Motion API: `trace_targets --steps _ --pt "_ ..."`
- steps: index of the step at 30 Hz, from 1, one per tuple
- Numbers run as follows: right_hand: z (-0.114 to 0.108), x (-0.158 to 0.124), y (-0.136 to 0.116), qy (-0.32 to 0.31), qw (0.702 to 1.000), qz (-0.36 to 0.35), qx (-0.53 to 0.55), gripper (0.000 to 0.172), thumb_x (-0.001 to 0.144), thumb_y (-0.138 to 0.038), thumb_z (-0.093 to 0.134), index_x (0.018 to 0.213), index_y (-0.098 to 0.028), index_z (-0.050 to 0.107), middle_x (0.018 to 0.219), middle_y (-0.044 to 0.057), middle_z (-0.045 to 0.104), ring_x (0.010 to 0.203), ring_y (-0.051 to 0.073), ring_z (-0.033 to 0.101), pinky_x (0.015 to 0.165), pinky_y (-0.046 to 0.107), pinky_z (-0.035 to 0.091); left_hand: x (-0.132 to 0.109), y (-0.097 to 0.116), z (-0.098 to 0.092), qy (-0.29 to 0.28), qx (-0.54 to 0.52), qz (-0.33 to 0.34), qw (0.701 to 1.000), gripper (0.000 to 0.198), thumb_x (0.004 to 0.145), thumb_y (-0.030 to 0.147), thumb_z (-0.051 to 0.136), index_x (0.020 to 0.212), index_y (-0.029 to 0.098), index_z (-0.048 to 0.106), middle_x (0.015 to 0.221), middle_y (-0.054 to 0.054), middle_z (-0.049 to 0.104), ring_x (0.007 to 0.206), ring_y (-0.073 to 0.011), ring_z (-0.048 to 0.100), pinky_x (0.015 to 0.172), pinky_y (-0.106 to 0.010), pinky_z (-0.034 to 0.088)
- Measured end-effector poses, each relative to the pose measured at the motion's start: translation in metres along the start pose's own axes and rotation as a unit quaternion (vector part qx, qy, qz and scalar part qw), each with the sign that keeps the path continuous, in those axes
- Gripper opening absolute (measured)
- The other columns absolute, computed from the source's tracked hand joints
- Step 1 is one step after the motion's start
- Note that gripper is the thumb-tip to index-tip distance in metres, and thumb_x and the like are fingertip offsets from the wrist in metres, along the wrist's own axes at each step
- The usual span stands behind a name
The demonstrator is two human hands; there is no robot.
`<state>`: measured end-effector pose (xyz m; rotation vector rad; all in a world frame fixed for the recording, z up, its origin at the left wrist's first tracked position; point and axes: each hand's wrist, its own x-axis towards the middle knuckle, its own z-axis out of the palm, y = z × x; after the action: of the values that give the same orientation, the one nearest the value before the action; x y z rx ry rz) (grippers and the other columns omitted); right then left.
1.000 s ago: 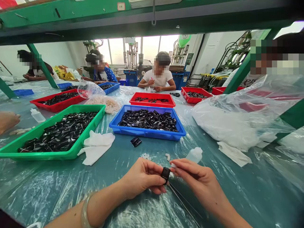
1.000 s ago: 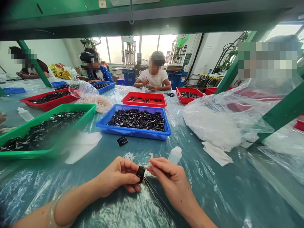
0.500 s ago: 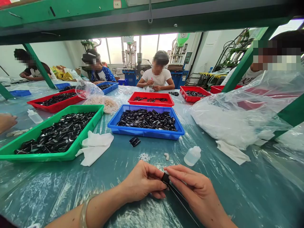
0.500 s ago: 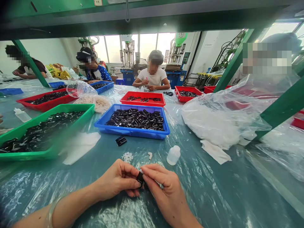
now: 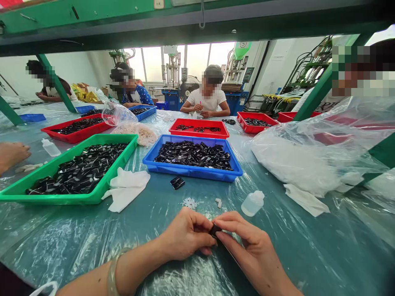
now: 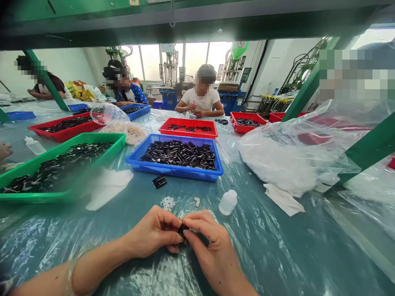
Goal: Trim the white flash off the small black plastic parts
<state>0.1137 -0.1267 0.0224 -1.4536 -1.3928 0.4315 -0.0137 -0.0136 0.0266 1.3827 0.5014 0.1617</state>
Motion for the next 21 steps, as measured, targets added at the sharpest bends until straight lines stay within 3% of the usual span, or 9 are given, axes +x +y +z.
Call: trace_targets --steps 3,5,7,9,12,17,21 --pt "0.003 -0.004 0.005 0.003 1.0 -0.005 -0.028 0.028 0.087 -0.024 0.054 0.113 -0.029 0.063 0.106 0.005 0.065 0.093 0.02 0.063 0.078 0.03 0.054 0.001 0.009 -0.007 0.012 -0.006 0.006 1.0 0.012 0.061 0.023 0.069 0.065 0.012 0.069 0.054 0.0 0.061 0.048 -0.0098 0.056 0.05 -0.02 0.045" --pt "0.006 -0.008 0.007 0.007 0.999 -0.004 -0.053 0.044 0.089 -0.026 0.05 0.133 -0.028 0.044 0.121 0.007 0.059 0.105 0.022 0.059 0.082 0.034 0.054 0.002 0.018 -0.018 0.058 -0.022 0.033 0.998 0.017 0.061 0.026 0.071 0.072 0.012 0.071 0.059 -0.002 0.064 0.051 -0.0105 0.058 0.052 -0.021 0.048" --pt "0.01 -0.009 0.007 -0.024 0.995 -0.026 -0.095 0.051 0.091 -0.024 0.047 0.14 -0.026 0.032 0.129 0.009 0.053 0.114 0.023 0.053 0.087 0.038 0.051 0.003 0.026 -0.03 0.125 -0.041 0.068 0.989 0.021 0.061 0.028 0.073 0.074 0.012 0.07 0.062 -0.004 0.066 0.055 -0.0114 0.061 0.054 -0.02 0.049" --pt "0.014 -0.008 0.005 -0.088 0.982 -0.08 -0.149 0.044 0.091 -0.018 0.045 0.134 -0.024 0.042 0.129 0.01 0.053 0.118 0.024 0.048 0.093 0.042 0.047 0.003 0.03 -0.04 0.176 -0.055 0.086 0.979 0.022 0.061 0.029 0.074 0.075 0.012 0.07 0.068 -0.006 0.068 0.056 -0.0113 0.061 0.053 -0.02 0.049" --pt "0.02 -0.002 0.0 -0.152 0.956 -0.134 -0.213 0.034 0.089 -0.012 0.044 0.12 -0.021 0.055 0.117 0.01 0.059 0.112 0.026 0.049 0.092 0.044 0.046 0.005 0.028 -0.048 0.199 -0.063 0.088 0.974 0.022 0.061 0.028 0.074 0.074 0.012 0.068 0.072 -0.007 0.069 0.056 -0.0107 0.061 0.052 -0.019 0.049" --pt "0.031 0.013 0.001 -0.121 0.953 -0.094 -0.262 0.021 0.088 -0.008 0.041 0.085 -0.02 0.059 0.081 0.005 0.061 0.076 0.022 0.056 0.067 0.037 0.05 0.008 0.023 -0.044 0.184 -0.061 0.087 0.977 0.02 0.06 0.024 0.073 0.073 0.011 0.069 0.064 -0.004 0.066 0.053 -0.0105 0.06 0.051 -0.02 0.048" --pt "0.046 0.024 0.007 -0.114 0.948 -0.074 -0.287 0.017 0.084 -0.007 0.05 0.076 -0.02 0.057 0.079 0.004 0.061 0.076 0.024 0.055 0.064 0.038 0.045 0.009 0.02 -0.039 0.164 -0.06 0.079 0.981 0.019 0.059 0.021 0.072 0.074 0.01 0.068 0.06 -0.002 0.064 0.051 -0.0098 0.058 0.051 -0.02 0.048"
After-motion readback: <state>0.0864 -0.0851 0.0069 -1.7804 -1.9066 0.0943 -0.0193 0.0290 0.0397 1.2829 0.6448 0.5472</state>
